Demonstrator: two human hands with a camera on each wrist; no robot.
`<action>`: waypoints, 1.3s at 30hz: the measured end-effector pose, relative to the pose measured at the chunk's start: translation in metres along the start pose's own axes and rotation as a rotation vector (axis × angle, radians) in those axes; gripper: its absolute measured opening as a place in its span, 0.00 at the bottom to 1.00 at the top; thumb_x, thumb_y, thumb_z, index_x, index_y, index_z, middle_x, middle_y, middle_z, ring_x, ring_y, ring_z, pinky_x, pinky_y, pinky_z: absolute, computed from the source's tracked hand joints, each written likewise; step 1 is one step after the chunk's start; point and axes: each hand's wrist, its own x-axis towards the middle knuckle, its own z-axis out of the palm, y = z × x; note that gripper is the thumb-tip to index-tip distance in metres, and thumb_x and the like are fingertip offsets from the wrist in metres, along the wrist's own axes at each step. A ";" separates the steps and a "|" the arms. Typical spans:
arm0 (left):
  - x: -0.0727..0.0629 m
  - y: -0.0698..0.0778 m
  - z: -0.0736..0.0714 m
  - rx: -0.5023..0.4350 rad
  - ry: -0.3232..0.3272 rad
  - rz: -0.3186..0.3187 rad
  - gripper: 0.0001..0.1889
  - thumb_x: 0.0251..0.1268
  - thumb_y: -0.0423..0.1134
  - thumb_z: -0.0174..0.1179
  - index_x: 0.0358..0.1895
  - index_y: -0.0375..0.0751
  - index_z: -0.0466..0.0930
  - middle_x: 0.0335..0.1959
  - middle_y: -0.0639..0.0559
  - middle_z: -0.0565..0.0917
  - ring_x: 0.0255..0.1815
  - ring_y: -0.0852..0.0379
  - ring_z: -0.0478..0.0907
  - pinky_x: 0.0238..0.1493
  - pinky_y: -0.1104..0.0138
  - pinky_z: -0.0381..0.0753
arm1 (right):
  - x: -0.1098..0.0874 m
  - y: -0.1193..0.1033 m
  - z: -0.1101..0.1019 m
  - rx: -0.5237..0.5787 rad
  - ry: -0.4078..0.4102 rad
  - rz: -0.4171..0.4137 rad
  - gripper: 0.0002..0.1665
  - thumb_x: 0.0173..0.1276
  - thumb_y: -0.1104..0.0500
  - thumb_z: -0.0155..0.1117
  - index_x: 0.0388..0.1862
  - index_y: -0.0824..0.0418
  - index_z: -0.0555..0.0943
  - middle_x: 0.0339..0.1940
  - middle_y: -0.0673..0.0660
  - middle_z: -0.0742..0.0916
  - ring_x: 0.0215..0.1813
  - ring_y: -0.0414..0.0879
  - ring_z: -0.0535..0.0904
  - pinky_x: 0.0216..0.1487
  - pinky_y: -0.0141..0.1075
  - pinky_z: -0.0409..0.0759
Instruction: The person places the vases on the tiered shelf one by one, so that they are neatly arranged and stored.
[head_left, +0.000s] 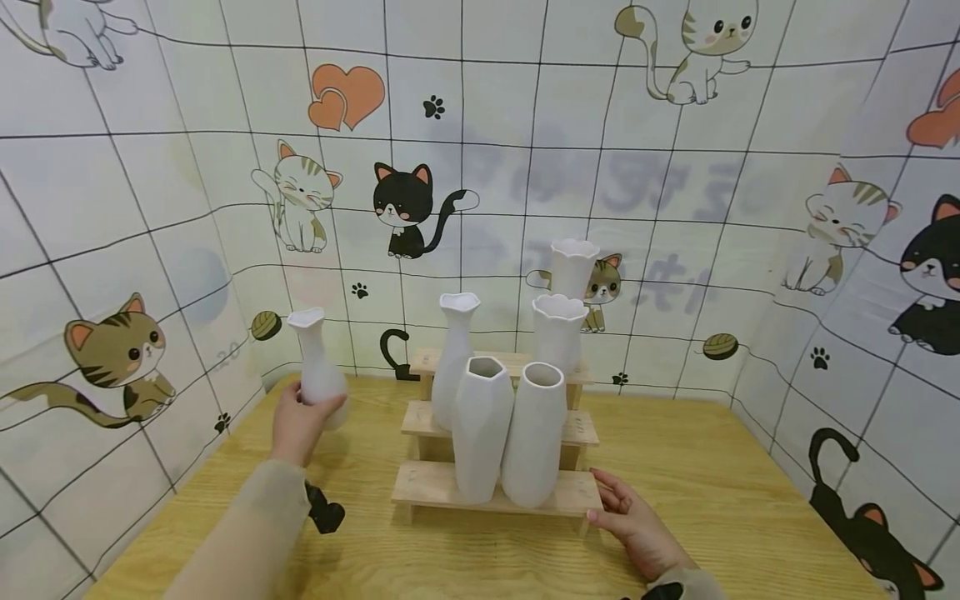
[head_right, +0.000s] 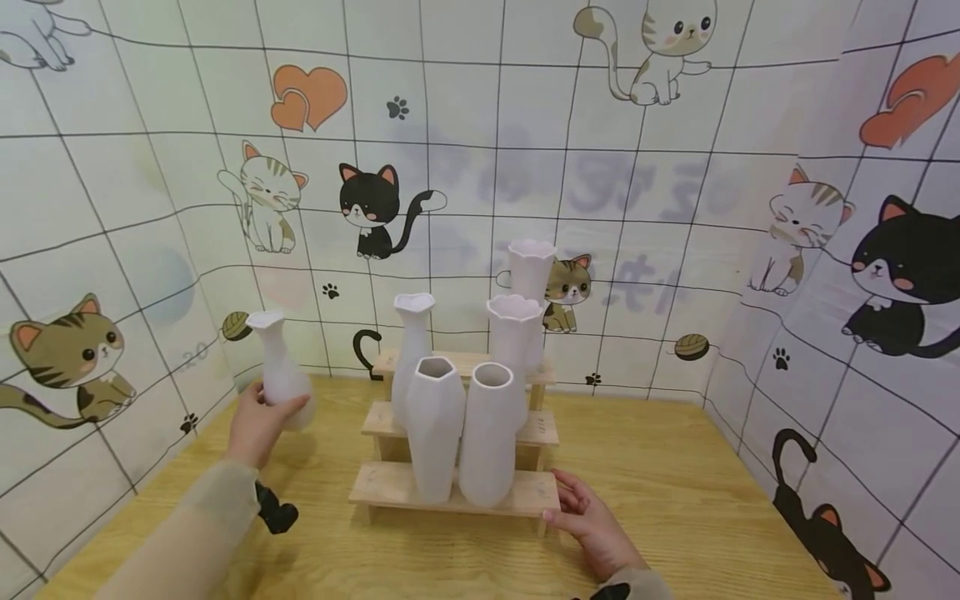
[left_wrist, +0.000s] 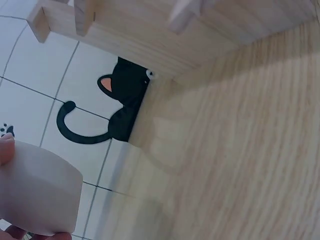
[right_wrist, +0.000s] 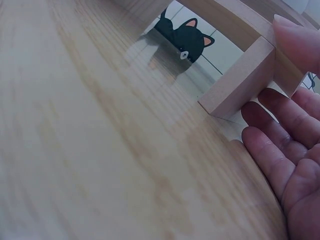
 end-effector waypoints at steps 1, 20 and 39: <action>0.000 0.003 0.001 -0.005 -0.012 0.003 0.52 0.55 0.52 0.70 0.75 0.36 0.47 0.70 0.34 0.61 0.66 0.36 0.63 0.62 0.43 0.66 | 0.000 0.000 0.000 0.003 -0.003 0.002 0.50 0.66 0.59 0.66 0.76 0.67 0.47 0.70 0.71 0.66 0.65 0.54 0.69 0.61 0.43 0.69; -0.001 0.074 0.015 -0.032 -0.146 0.039 0.52 0.55 0.49 0.71 0.76 0.40 0.44 0.69 0.38 0.61 0.65 0.38 0.65 0.61 0.46 0.68 | 0.001 0.001 -0.001 -0.018 -0.004 0.024 0.48 0.69 0.58 0.63 0.77 0.65 0.46 0.71 0.72 0.64 0.68 0.58 0.66 0.65 0.51 0.65; 0.001 0.129 0.045 -0.056 -0.213 0.067 0.48 0.52 0.46 0.73 0.73 0.42 0.53 0.65 0.40 0.66 0.62 0.40 0.68 0.60 0.47 0.70 | -0.001 0.002 0.000 -0.005 0.011 0.010 0.48 0.67 0.59 0.65 0.77 0.65 0.47 0.70 0.71 0.66 0.66 0.56 0.67 0.63 0.47 0.67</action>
